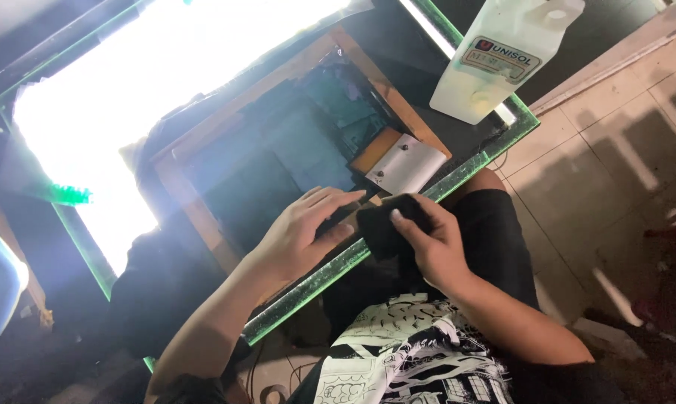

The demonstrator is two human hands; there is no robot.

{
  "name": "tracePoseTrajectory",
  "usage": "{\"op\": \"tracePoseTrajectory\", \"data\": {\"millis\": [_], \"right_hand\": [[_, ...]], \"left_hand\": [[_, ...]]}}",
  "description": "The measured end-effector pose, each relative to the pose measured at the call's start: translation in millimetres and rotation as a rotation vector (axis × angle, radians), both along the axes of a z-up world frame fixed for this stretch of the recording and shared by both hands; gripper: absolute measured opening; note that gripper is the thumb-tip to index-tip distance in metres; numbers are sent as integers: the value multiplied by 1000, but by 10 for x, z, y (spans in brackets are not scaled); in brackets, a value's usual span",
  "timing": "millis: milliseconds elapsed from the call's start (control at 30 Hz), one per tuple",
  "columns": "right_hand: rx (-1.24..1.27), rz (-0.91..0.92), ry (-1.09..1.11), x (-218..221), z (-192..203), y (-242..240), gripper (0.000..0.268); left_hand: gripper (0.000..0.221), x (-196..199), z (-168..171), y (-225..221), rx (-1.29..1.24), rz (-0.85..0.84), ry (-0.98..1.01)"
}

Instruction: Cleaning a screen printing frame using a cleaning solution and a cloth on a light table.

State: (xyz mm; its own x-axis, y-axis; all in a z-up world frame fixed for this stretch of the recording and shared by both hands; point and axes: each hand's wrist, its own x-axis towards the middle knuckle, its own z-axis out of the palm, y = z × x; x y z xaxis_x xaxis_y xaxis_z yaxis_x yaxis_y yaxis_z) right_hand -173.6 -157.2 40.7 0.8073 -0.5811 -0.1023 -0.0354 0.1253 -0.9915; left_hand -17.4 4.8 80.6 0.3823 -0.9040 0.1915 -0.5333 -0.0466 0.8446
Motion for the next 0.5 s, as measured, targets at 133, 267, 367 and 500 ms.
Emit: {"op": "tracePoseTrajectory", "data": {"millis": [133,267,367,500], "right_hand": [[49,42,-35,142,75,38,16],[57,29,-103,238,-27,38,15],[54,-22,-180,310,-126,-86,22],[-146,-132,-381,392,115,-500,24]], "left_hand": [[44,-72,38,-55,-79,18,182],[17,-122,-57,-127,-196,242,139],[18,-102,-103,-165,-236,385,188],[21,-95,-86,-233,-348,501,394]]}}
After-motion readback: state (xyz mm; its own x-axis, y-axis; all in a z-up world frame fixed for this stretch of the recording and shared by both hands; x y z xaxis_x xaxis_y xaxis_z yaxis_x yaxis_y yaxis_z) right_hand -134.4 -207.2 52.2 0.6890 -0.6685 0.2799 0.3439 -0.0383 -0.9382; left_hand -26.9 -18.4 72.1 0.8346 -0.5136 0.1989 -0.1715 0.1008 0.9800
